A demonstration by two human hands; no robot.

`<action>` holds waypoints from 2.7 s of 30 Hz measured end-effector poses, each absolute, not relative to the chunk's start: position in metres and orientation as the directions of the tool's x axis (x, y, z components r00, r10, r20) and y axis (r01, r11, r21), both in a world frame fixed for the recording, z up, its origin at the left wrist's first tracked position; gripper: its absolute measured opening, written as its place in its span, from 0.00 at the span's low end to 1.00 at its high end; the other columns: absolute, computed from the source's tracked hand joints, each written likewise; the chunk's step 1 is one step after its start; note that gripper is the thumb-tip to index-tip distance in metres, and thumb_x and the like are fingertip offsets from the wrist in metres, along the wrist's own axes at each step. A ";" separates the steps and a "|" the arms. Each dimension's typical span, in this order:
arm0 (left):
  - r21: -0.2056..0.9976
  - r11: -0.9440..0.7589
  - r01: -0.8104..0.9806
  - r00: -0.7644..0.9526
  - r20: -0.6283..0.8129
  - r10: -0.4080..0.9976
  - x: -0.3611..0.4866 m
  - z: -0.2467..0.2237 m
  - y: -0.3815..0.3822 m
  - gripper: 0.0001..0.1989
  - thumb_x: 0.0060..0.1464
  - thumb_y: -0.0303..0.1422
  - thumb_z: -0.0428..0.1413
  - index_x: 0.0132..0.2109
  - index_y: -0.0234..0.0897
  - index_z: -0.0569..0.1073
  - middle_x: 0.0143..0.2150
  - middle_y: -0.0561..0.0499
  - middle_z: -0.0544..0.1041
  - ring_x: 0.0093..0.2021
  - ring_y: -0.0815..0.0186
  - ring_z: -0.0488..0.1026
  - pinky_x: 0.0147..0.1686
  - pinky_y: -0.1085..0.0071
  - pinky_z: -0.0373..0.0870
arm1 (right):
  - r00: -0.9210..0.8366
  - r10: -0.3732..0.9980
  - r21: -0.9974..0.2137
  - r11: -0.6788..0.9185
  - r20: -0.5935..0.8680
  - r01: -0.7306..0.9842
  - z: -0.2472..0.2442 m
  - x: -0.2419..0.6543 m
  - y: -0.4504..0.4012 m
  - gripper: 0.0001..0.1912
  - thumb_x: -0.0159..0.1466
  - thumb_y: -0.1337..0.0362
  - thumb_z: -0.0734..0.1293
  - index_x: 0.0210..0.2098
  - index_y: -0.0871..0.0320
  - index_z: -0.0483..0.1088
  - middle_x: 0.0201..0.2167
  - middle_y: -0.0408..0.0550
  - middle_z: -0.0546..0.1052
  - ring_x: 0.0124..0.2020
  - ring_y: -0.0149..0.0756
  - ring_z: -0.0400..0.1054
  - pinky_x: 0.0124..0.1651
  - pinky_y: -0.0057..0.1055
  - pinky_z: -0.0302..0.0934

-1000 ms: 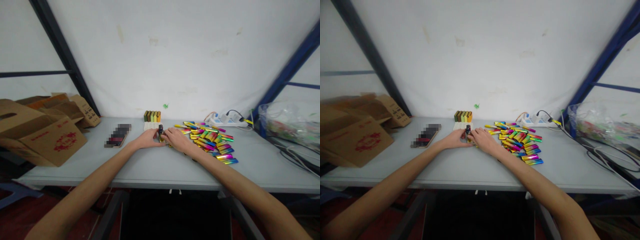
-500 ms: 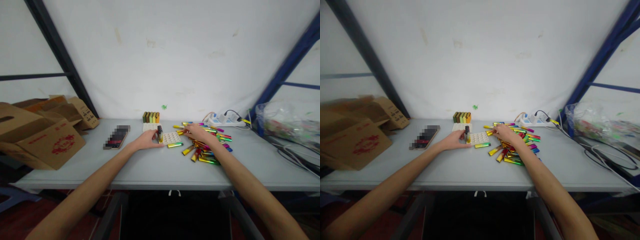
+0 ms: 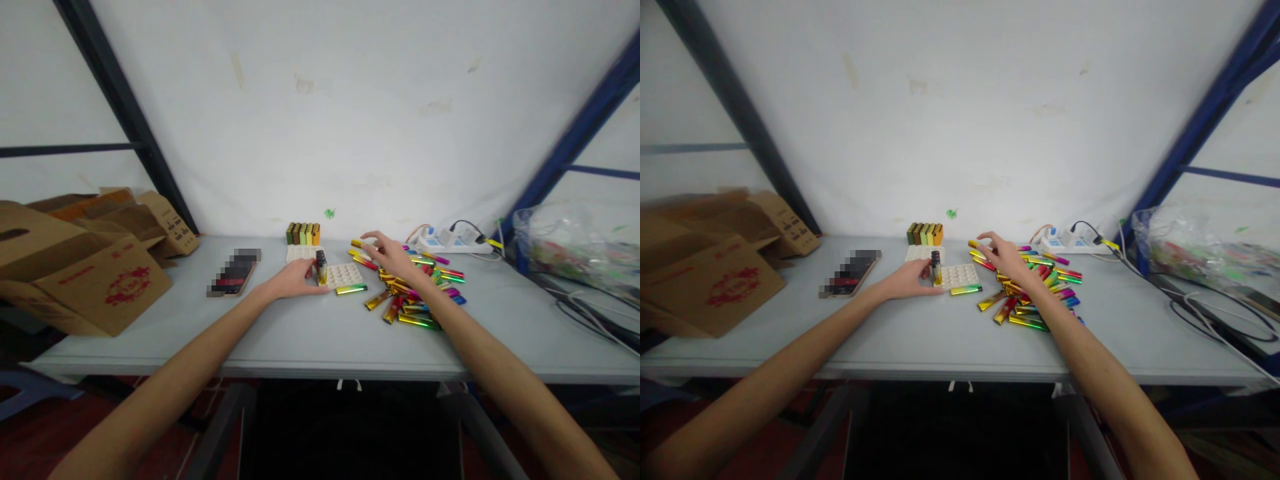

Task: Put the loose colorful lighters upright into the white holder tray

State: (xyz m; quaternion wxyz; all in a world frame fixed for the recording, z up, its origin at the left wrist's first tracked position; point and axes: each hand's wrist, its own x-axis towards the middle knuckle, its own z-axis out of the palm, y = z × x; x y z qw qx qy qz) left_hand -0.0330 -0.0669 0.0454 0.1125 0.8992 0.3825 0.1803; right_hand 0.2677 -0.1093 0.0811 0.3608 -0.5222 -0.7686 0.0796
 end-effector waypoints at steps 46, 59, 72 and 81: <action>0.351 -0.700 0.622 0.647 0.272 0.712 -0.033 0.045 -0.070 0.34 0.46 0.64 0.60 0.43 0.36 0.71 0.36 0.47 0.76 0.32 0.59 0.72 0.31 0.67 0.63 | -0.272 0.878 -0.803 0.472 0.393 0.363 0.048 0.187 -0.128 0.23 0.72 0.43 0.56 0.38 0.55 0.68 0.29 0.42 0.70 0.33 0.35 0.65 0.36 0.30 0.62; 0.373 -0.689 0.621 0.634 0.277 0.722 -0.033 0.043 -0.068 0.31 0.44 0.61 0.63 0.41 0.38 0.71 0.34 0.49 0.75 0.31 0.59 0.71 0.29 0.67 0.61 | -0.257 0.877 -0.771 0.479 0.405 0.419 0.052 0.184 -0.139 0.22 0.69 0.41 0.62 0.37 0.54 0.69 0.24 0.44 0.78 0.25 0.37 0.72 0.34 0.33 0.64; 0.382 -0.683 0.622 0.636 0.263 0.726 -0.034 0.042 -0.065 0.32 0.43 0.63 0.63 0.40 0.38 0.70 0.33 0.49 0.76 0.31 0.60 0.70 0.29 0.66 0.61 | -0.393 0.773 -0.350 0.594 0.498 0.724 0.047 0.184 -0.127 0.20 0.74 0.48 0.60 0.38 0.57 0.72 0.35 0.52 0.79 0.34 0.38 0.70 0.38 0.31 0.57; 0.379 -0.690 0.616 0.643 0.265 0.719 -0.032 0.045 -0.069 0.32 0.45 0.62 0.62 0.41 0.38 0.72 0.33 0.49 0.76 0.30 0.60 0.70 0.29 0.67 0.61 | -0.445 0.781 -0.232 0.577 0.439 0.783 0.051 0.177 -0.127 0.20 0.73 0.48 0.62 0.42 0.59 0.74 0.37 0.52 0.78 0.34 0.37 0.70 0.38 0.31 0.56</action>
